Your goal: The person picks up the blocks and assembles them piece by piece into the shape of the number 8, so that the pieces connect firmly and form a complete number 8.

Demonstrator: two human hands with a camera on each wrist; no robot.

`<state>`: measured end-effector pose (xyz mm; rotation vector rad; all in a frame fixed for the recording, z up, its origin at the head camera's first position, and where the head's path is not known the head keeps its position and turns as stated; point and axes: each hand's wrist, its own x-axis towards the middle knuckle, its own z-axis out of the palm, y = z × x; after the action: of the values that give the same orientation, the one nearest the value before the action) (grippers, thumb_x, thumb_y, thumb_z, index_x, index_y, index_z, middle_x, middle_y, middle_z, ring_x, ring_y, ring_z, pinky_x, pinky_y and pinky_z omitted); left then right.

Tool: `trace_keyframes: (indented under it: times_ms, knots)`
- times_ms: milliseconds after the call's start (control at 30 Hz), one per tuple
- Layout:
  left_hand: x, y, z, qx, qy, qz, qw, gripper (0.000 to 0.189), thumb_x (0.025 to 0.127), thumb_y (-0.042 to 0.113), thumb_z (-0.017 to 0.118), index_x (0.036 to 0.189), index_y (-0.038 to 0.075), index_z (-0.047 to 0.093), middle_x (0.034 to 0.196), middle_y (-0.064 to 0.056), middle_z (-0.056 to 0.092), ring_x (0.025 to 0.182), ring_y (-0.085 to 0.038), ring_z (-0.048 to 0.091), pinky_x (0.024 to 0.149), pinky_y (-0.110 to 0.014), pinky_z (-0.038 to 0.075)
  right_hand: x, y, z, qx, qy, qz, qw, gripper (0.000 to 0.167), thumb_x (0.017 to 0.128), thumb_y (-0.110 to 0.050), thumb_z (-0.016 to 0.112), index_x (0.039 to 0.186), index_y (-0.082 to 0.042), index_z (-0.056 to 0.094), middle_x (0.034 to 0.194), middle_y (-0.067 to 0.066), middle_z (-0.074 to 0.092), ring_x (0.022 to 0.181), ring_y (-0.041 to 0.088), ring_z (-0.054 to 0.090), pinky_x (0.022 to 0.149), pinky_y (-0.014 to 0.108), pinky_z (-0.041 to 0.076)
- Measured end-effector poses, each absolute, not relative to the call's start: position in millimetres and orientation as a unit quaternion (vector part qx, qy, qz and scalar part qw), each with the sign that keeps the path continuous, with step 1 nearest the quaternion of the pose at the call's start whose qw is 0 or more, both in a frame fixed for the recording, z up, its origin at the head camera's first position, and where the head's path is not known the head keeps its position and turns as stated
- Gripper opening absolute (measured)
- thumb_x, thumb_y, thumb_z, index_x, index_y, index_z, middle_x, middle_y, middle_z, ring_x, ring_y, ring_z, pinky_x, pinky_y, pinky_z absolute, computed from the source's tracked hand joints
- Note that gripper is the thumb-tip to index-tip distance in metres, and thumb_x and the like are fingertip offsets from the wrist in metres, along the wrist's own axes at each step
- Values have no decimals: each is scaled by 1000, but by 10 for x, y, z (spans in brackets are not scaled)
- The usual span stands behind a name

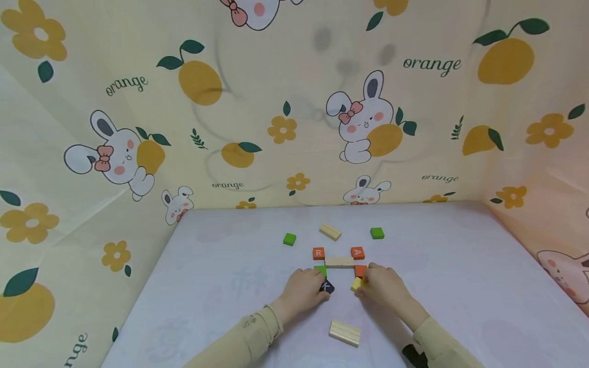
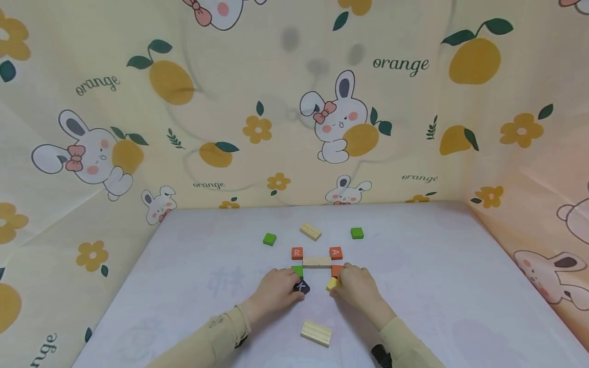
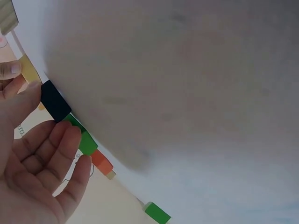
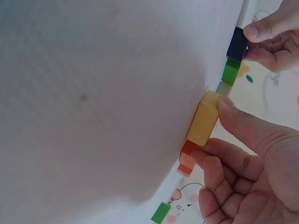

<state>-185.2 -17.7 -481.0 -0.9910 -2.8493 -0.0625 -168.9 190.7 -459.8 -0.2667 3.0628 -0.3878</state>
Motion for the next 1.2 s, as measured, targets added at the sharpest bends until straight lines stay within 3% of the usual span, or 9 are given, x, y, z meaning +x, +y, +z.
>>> trace_keyframes:
  times_ms: [600,1200]
  knots:
    - [-1789,-121,-4769,-308,-949,-18,61,34,79,45,69,86,12,67,76,4,63,62,-8,54,56,-21,40,-1653,1896,-4618,-80,986,-143,21,27,67,-29,81,73,-7,67,69,-1,54,58,11,44,62,32,41]
    - [-1831,-106,-4795,-306,-950,-7,62,37,80,48,66,89,12,67,78,4,64,62,-7,55,56,-21,40,-1664,1911,-4606,-93,990,-104,3,30,67,-34,80,73,-10,65,68,-2,55,59,12,47,63,36,43]
